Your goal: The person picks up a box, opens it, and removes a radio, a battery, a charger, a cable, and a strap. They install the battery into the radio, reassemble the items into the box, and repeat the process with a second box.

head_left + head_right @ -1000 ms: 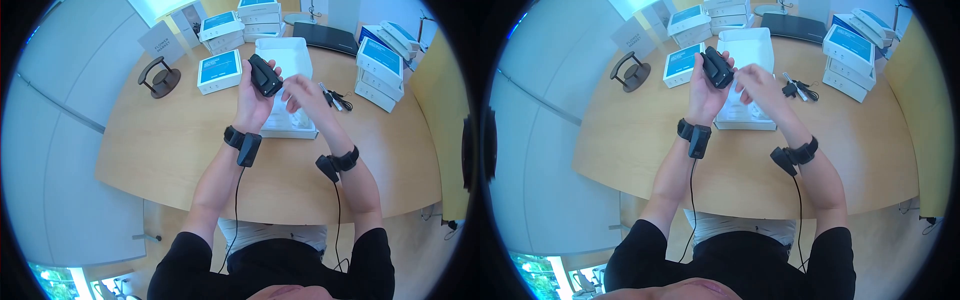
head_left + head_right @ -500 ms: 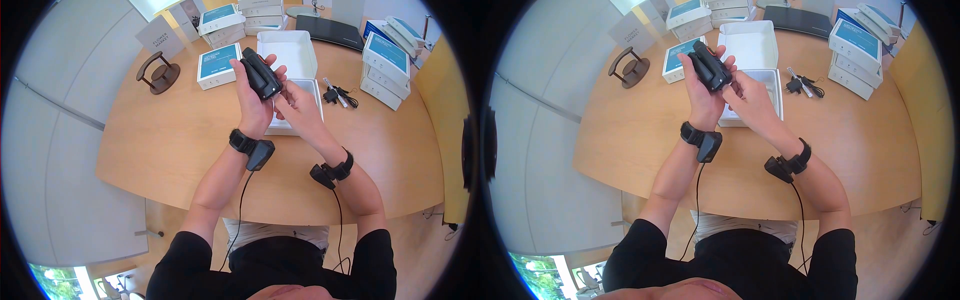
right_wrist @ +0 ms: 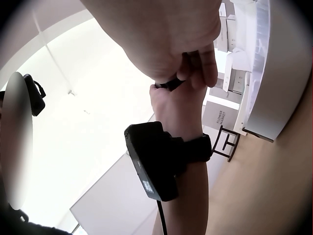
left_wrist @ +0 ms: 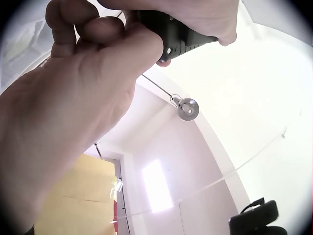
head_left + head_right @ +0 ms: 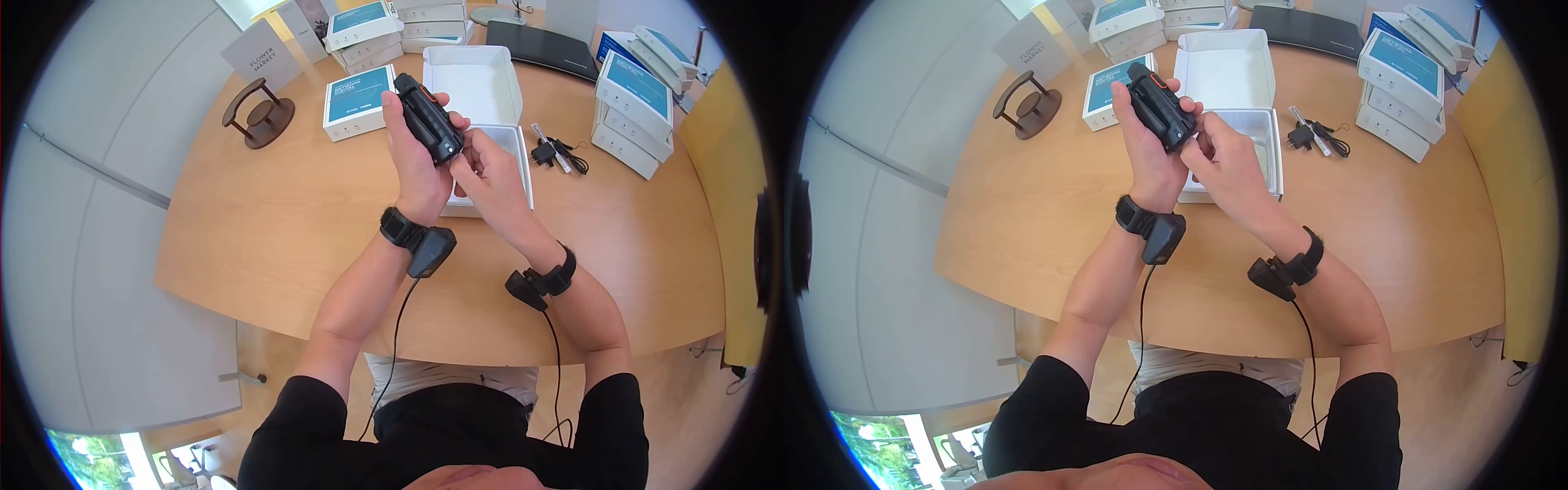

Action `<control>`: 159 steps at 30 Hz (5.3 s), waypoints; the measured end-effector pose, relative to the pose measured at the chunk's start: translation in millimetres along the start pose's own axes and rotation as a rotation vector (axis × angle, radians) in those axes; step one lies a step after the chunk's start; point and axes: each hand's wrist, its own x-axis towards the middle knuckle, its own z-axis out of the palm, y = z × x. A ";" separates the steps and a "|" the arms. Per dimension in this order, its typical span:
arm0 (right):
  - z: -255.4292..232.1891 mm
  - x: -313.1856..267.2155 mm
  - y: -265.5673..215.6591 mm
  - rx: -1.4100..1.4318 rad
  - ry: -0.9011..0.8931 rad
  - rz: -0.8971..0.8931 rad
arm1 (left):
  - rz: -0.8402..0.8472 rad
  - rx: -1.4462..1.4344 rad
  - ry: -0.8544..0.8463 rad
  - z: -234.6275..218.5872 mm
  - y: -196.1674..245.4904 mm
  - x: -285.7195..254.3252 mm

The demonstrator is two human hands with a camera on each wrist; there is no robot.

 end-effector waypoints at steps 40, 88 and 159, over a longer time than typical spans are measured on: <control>-32.2 10.5 -55.1 -0.612 0.120 -0.460 | 0.082 -0.084 -0.359 10.7 10.2 1.3; -46.8 11.5 -59.7 -0.721 -0.054 -0.422 | 0.086 0.390 -0.549 -0.3 7.8 4.0; -50.8 18.5 -49.2 -0.664 -0.038 -0.569 | 0.045 0.327 -0.548 9.1 11.1 -2.4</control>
